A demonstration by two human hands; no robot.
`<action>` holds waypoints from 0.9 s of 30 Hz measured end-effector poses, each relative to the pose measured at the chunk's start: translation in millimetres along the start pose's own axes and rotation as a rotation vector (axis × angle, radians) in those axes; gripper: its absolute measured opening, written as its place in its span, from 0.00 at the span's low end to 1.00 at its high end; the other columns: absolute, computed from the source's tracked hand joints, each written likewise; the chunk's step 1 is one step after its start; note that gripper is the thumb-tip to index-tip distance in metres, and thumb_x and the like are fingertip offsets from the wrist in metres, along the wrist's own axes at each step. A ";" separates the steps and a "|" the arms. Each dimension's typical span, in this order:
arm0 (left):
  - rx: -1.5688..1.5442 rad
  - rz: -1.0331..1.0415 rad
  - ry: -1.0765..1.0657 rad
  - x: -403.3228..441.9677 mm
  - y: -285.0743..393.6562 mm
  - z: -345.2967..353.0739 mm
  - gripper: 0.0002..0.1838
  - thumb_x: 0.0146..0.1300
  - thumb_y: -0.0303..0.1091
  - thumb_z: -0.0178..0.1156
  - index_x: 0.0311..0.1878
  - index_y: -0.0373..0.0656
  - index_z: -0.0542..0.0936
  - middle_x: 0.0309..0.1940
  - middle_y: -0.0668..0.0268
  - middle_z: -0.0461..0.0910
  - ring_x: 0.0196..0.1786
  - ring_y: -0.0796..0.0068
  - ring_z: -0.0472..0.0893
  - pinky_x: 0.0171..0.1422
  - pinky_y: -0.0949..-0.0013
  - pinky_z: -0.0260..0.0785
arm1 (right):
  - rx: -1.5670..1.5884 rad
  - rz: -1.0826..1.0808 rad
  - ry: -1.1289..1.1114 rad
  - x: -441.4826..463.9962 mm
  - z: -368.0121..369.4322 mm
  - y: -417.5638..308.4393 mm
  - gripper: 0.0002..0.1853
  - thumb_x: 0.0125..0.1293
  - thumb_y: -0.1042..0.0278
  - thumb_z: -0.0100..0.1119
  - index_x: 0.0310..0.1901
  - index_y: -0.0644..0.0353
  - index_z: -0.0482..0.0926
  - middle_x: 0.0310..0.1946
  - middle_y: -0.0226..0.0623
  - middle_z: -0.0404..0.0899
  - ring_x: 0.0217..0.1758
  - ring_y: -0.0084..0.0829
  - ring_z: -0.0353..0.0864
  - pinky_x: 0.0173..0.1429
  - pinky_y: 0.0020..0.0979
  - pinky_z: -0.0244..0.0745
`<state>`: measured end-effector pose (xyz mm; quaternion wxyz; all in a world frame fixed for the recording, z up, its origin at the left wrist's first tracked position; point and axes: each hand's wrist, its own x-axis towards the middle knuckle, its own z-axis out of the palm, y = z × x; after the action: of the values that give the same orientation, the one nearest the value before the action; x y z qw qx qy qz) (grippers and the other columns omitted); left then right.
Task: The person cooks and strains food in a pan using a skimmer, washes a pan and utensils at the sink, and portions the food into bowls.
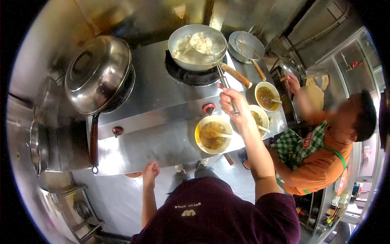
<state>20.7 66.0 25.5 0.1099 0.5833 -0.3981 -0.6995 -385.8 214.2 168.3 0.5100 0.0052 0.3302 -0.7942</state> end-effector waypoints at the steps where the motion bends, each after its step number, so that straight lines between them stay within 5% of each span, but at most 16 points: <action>1: -0.004 0.007 -0.006 1.0 -2.1 -1.2 0.14 0.60 0.42 0.55 0.44 0.44 0.75 0.35 0.68 0.75 0.33 0.78 0.73 0.40 0.74 0.69 | -0.050 -0.041 0.035 2.9 5.0 7.1 0.11 0.62 0.72 0.50 0.46 0.61 0.70 0.16 0.27 0.65 0.10 0.20 0.62 0.13 0.22 0.54; 12: -0.002 -0.017 0.049 1.5 -5.7 -11.3 0.12 0.59 0.40 0.55 0.42 0.43 0.76 0.33 0.68 0.75 0.32 0.77 0.73 0.38 0.74 0.69 | -0.152 -0.054 0.036 -3.4 7.4 11.2 0.11 0.60 0.75 0.51 0.45 0.63 0.70 0.16 0.28 0.65 0.10 0.20 0.62 0.12 0.20 0.54; 16: -0.012 0.014 -0.003 4.9 -6.1 -10.8 0.13 0.60 0.41 0.54 0.42 0.43 0.76 0.33 0.68 0.75 0.32 0.77 0.73 0.38 0.74 0.69 | -0.435 -0.092 0.147 -1.1 9.5 -3.1 0.15 0.60 0.74 0.51 0.48 0.68 0.70 0.17 0.28 0.66 0.10 0.19 0.61 0.12 0.20 0.53; 23: 0.008 0.000 0.040 4.7 -2.1 -1.7 0.14 0.61 0.42 0.53 0.43 0.43 0.75 0.34 0.68 0.74 0.33 0.78 0.73 0.39 0.74 0.68 | -1.070 -0.135 0.312 24.5 18.2 -28.3 0.07 0.56 0.71 0.56 0.33 0.64 0.72 0.15 0.30 0.68 0.10 0.21 0.64 0.13 0.25 0.55; 27: 0.002 0.005 0.017 8.6 -11.8 -9.8 0.15 0.61 0.42 0.54 0.46 0.44 0.75 0.35 0.68 0.74 0.33 0.77 0.73 0.40 0.73 0.69 | -0.731 0.000 0.220 44.1 16.4 -21.1 0.07 0.59 0.71 0.56 0.34 0.64 0.72 0.17 0.31 0.68 0.11 0.20 0.64 0.12 0.22 0.53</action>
<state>30.6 64.3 11.1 0.1145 0.5882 -0.3991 -0.6939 -418.8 175.5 176.8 0.4397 -0.0919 0.6442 -0.6190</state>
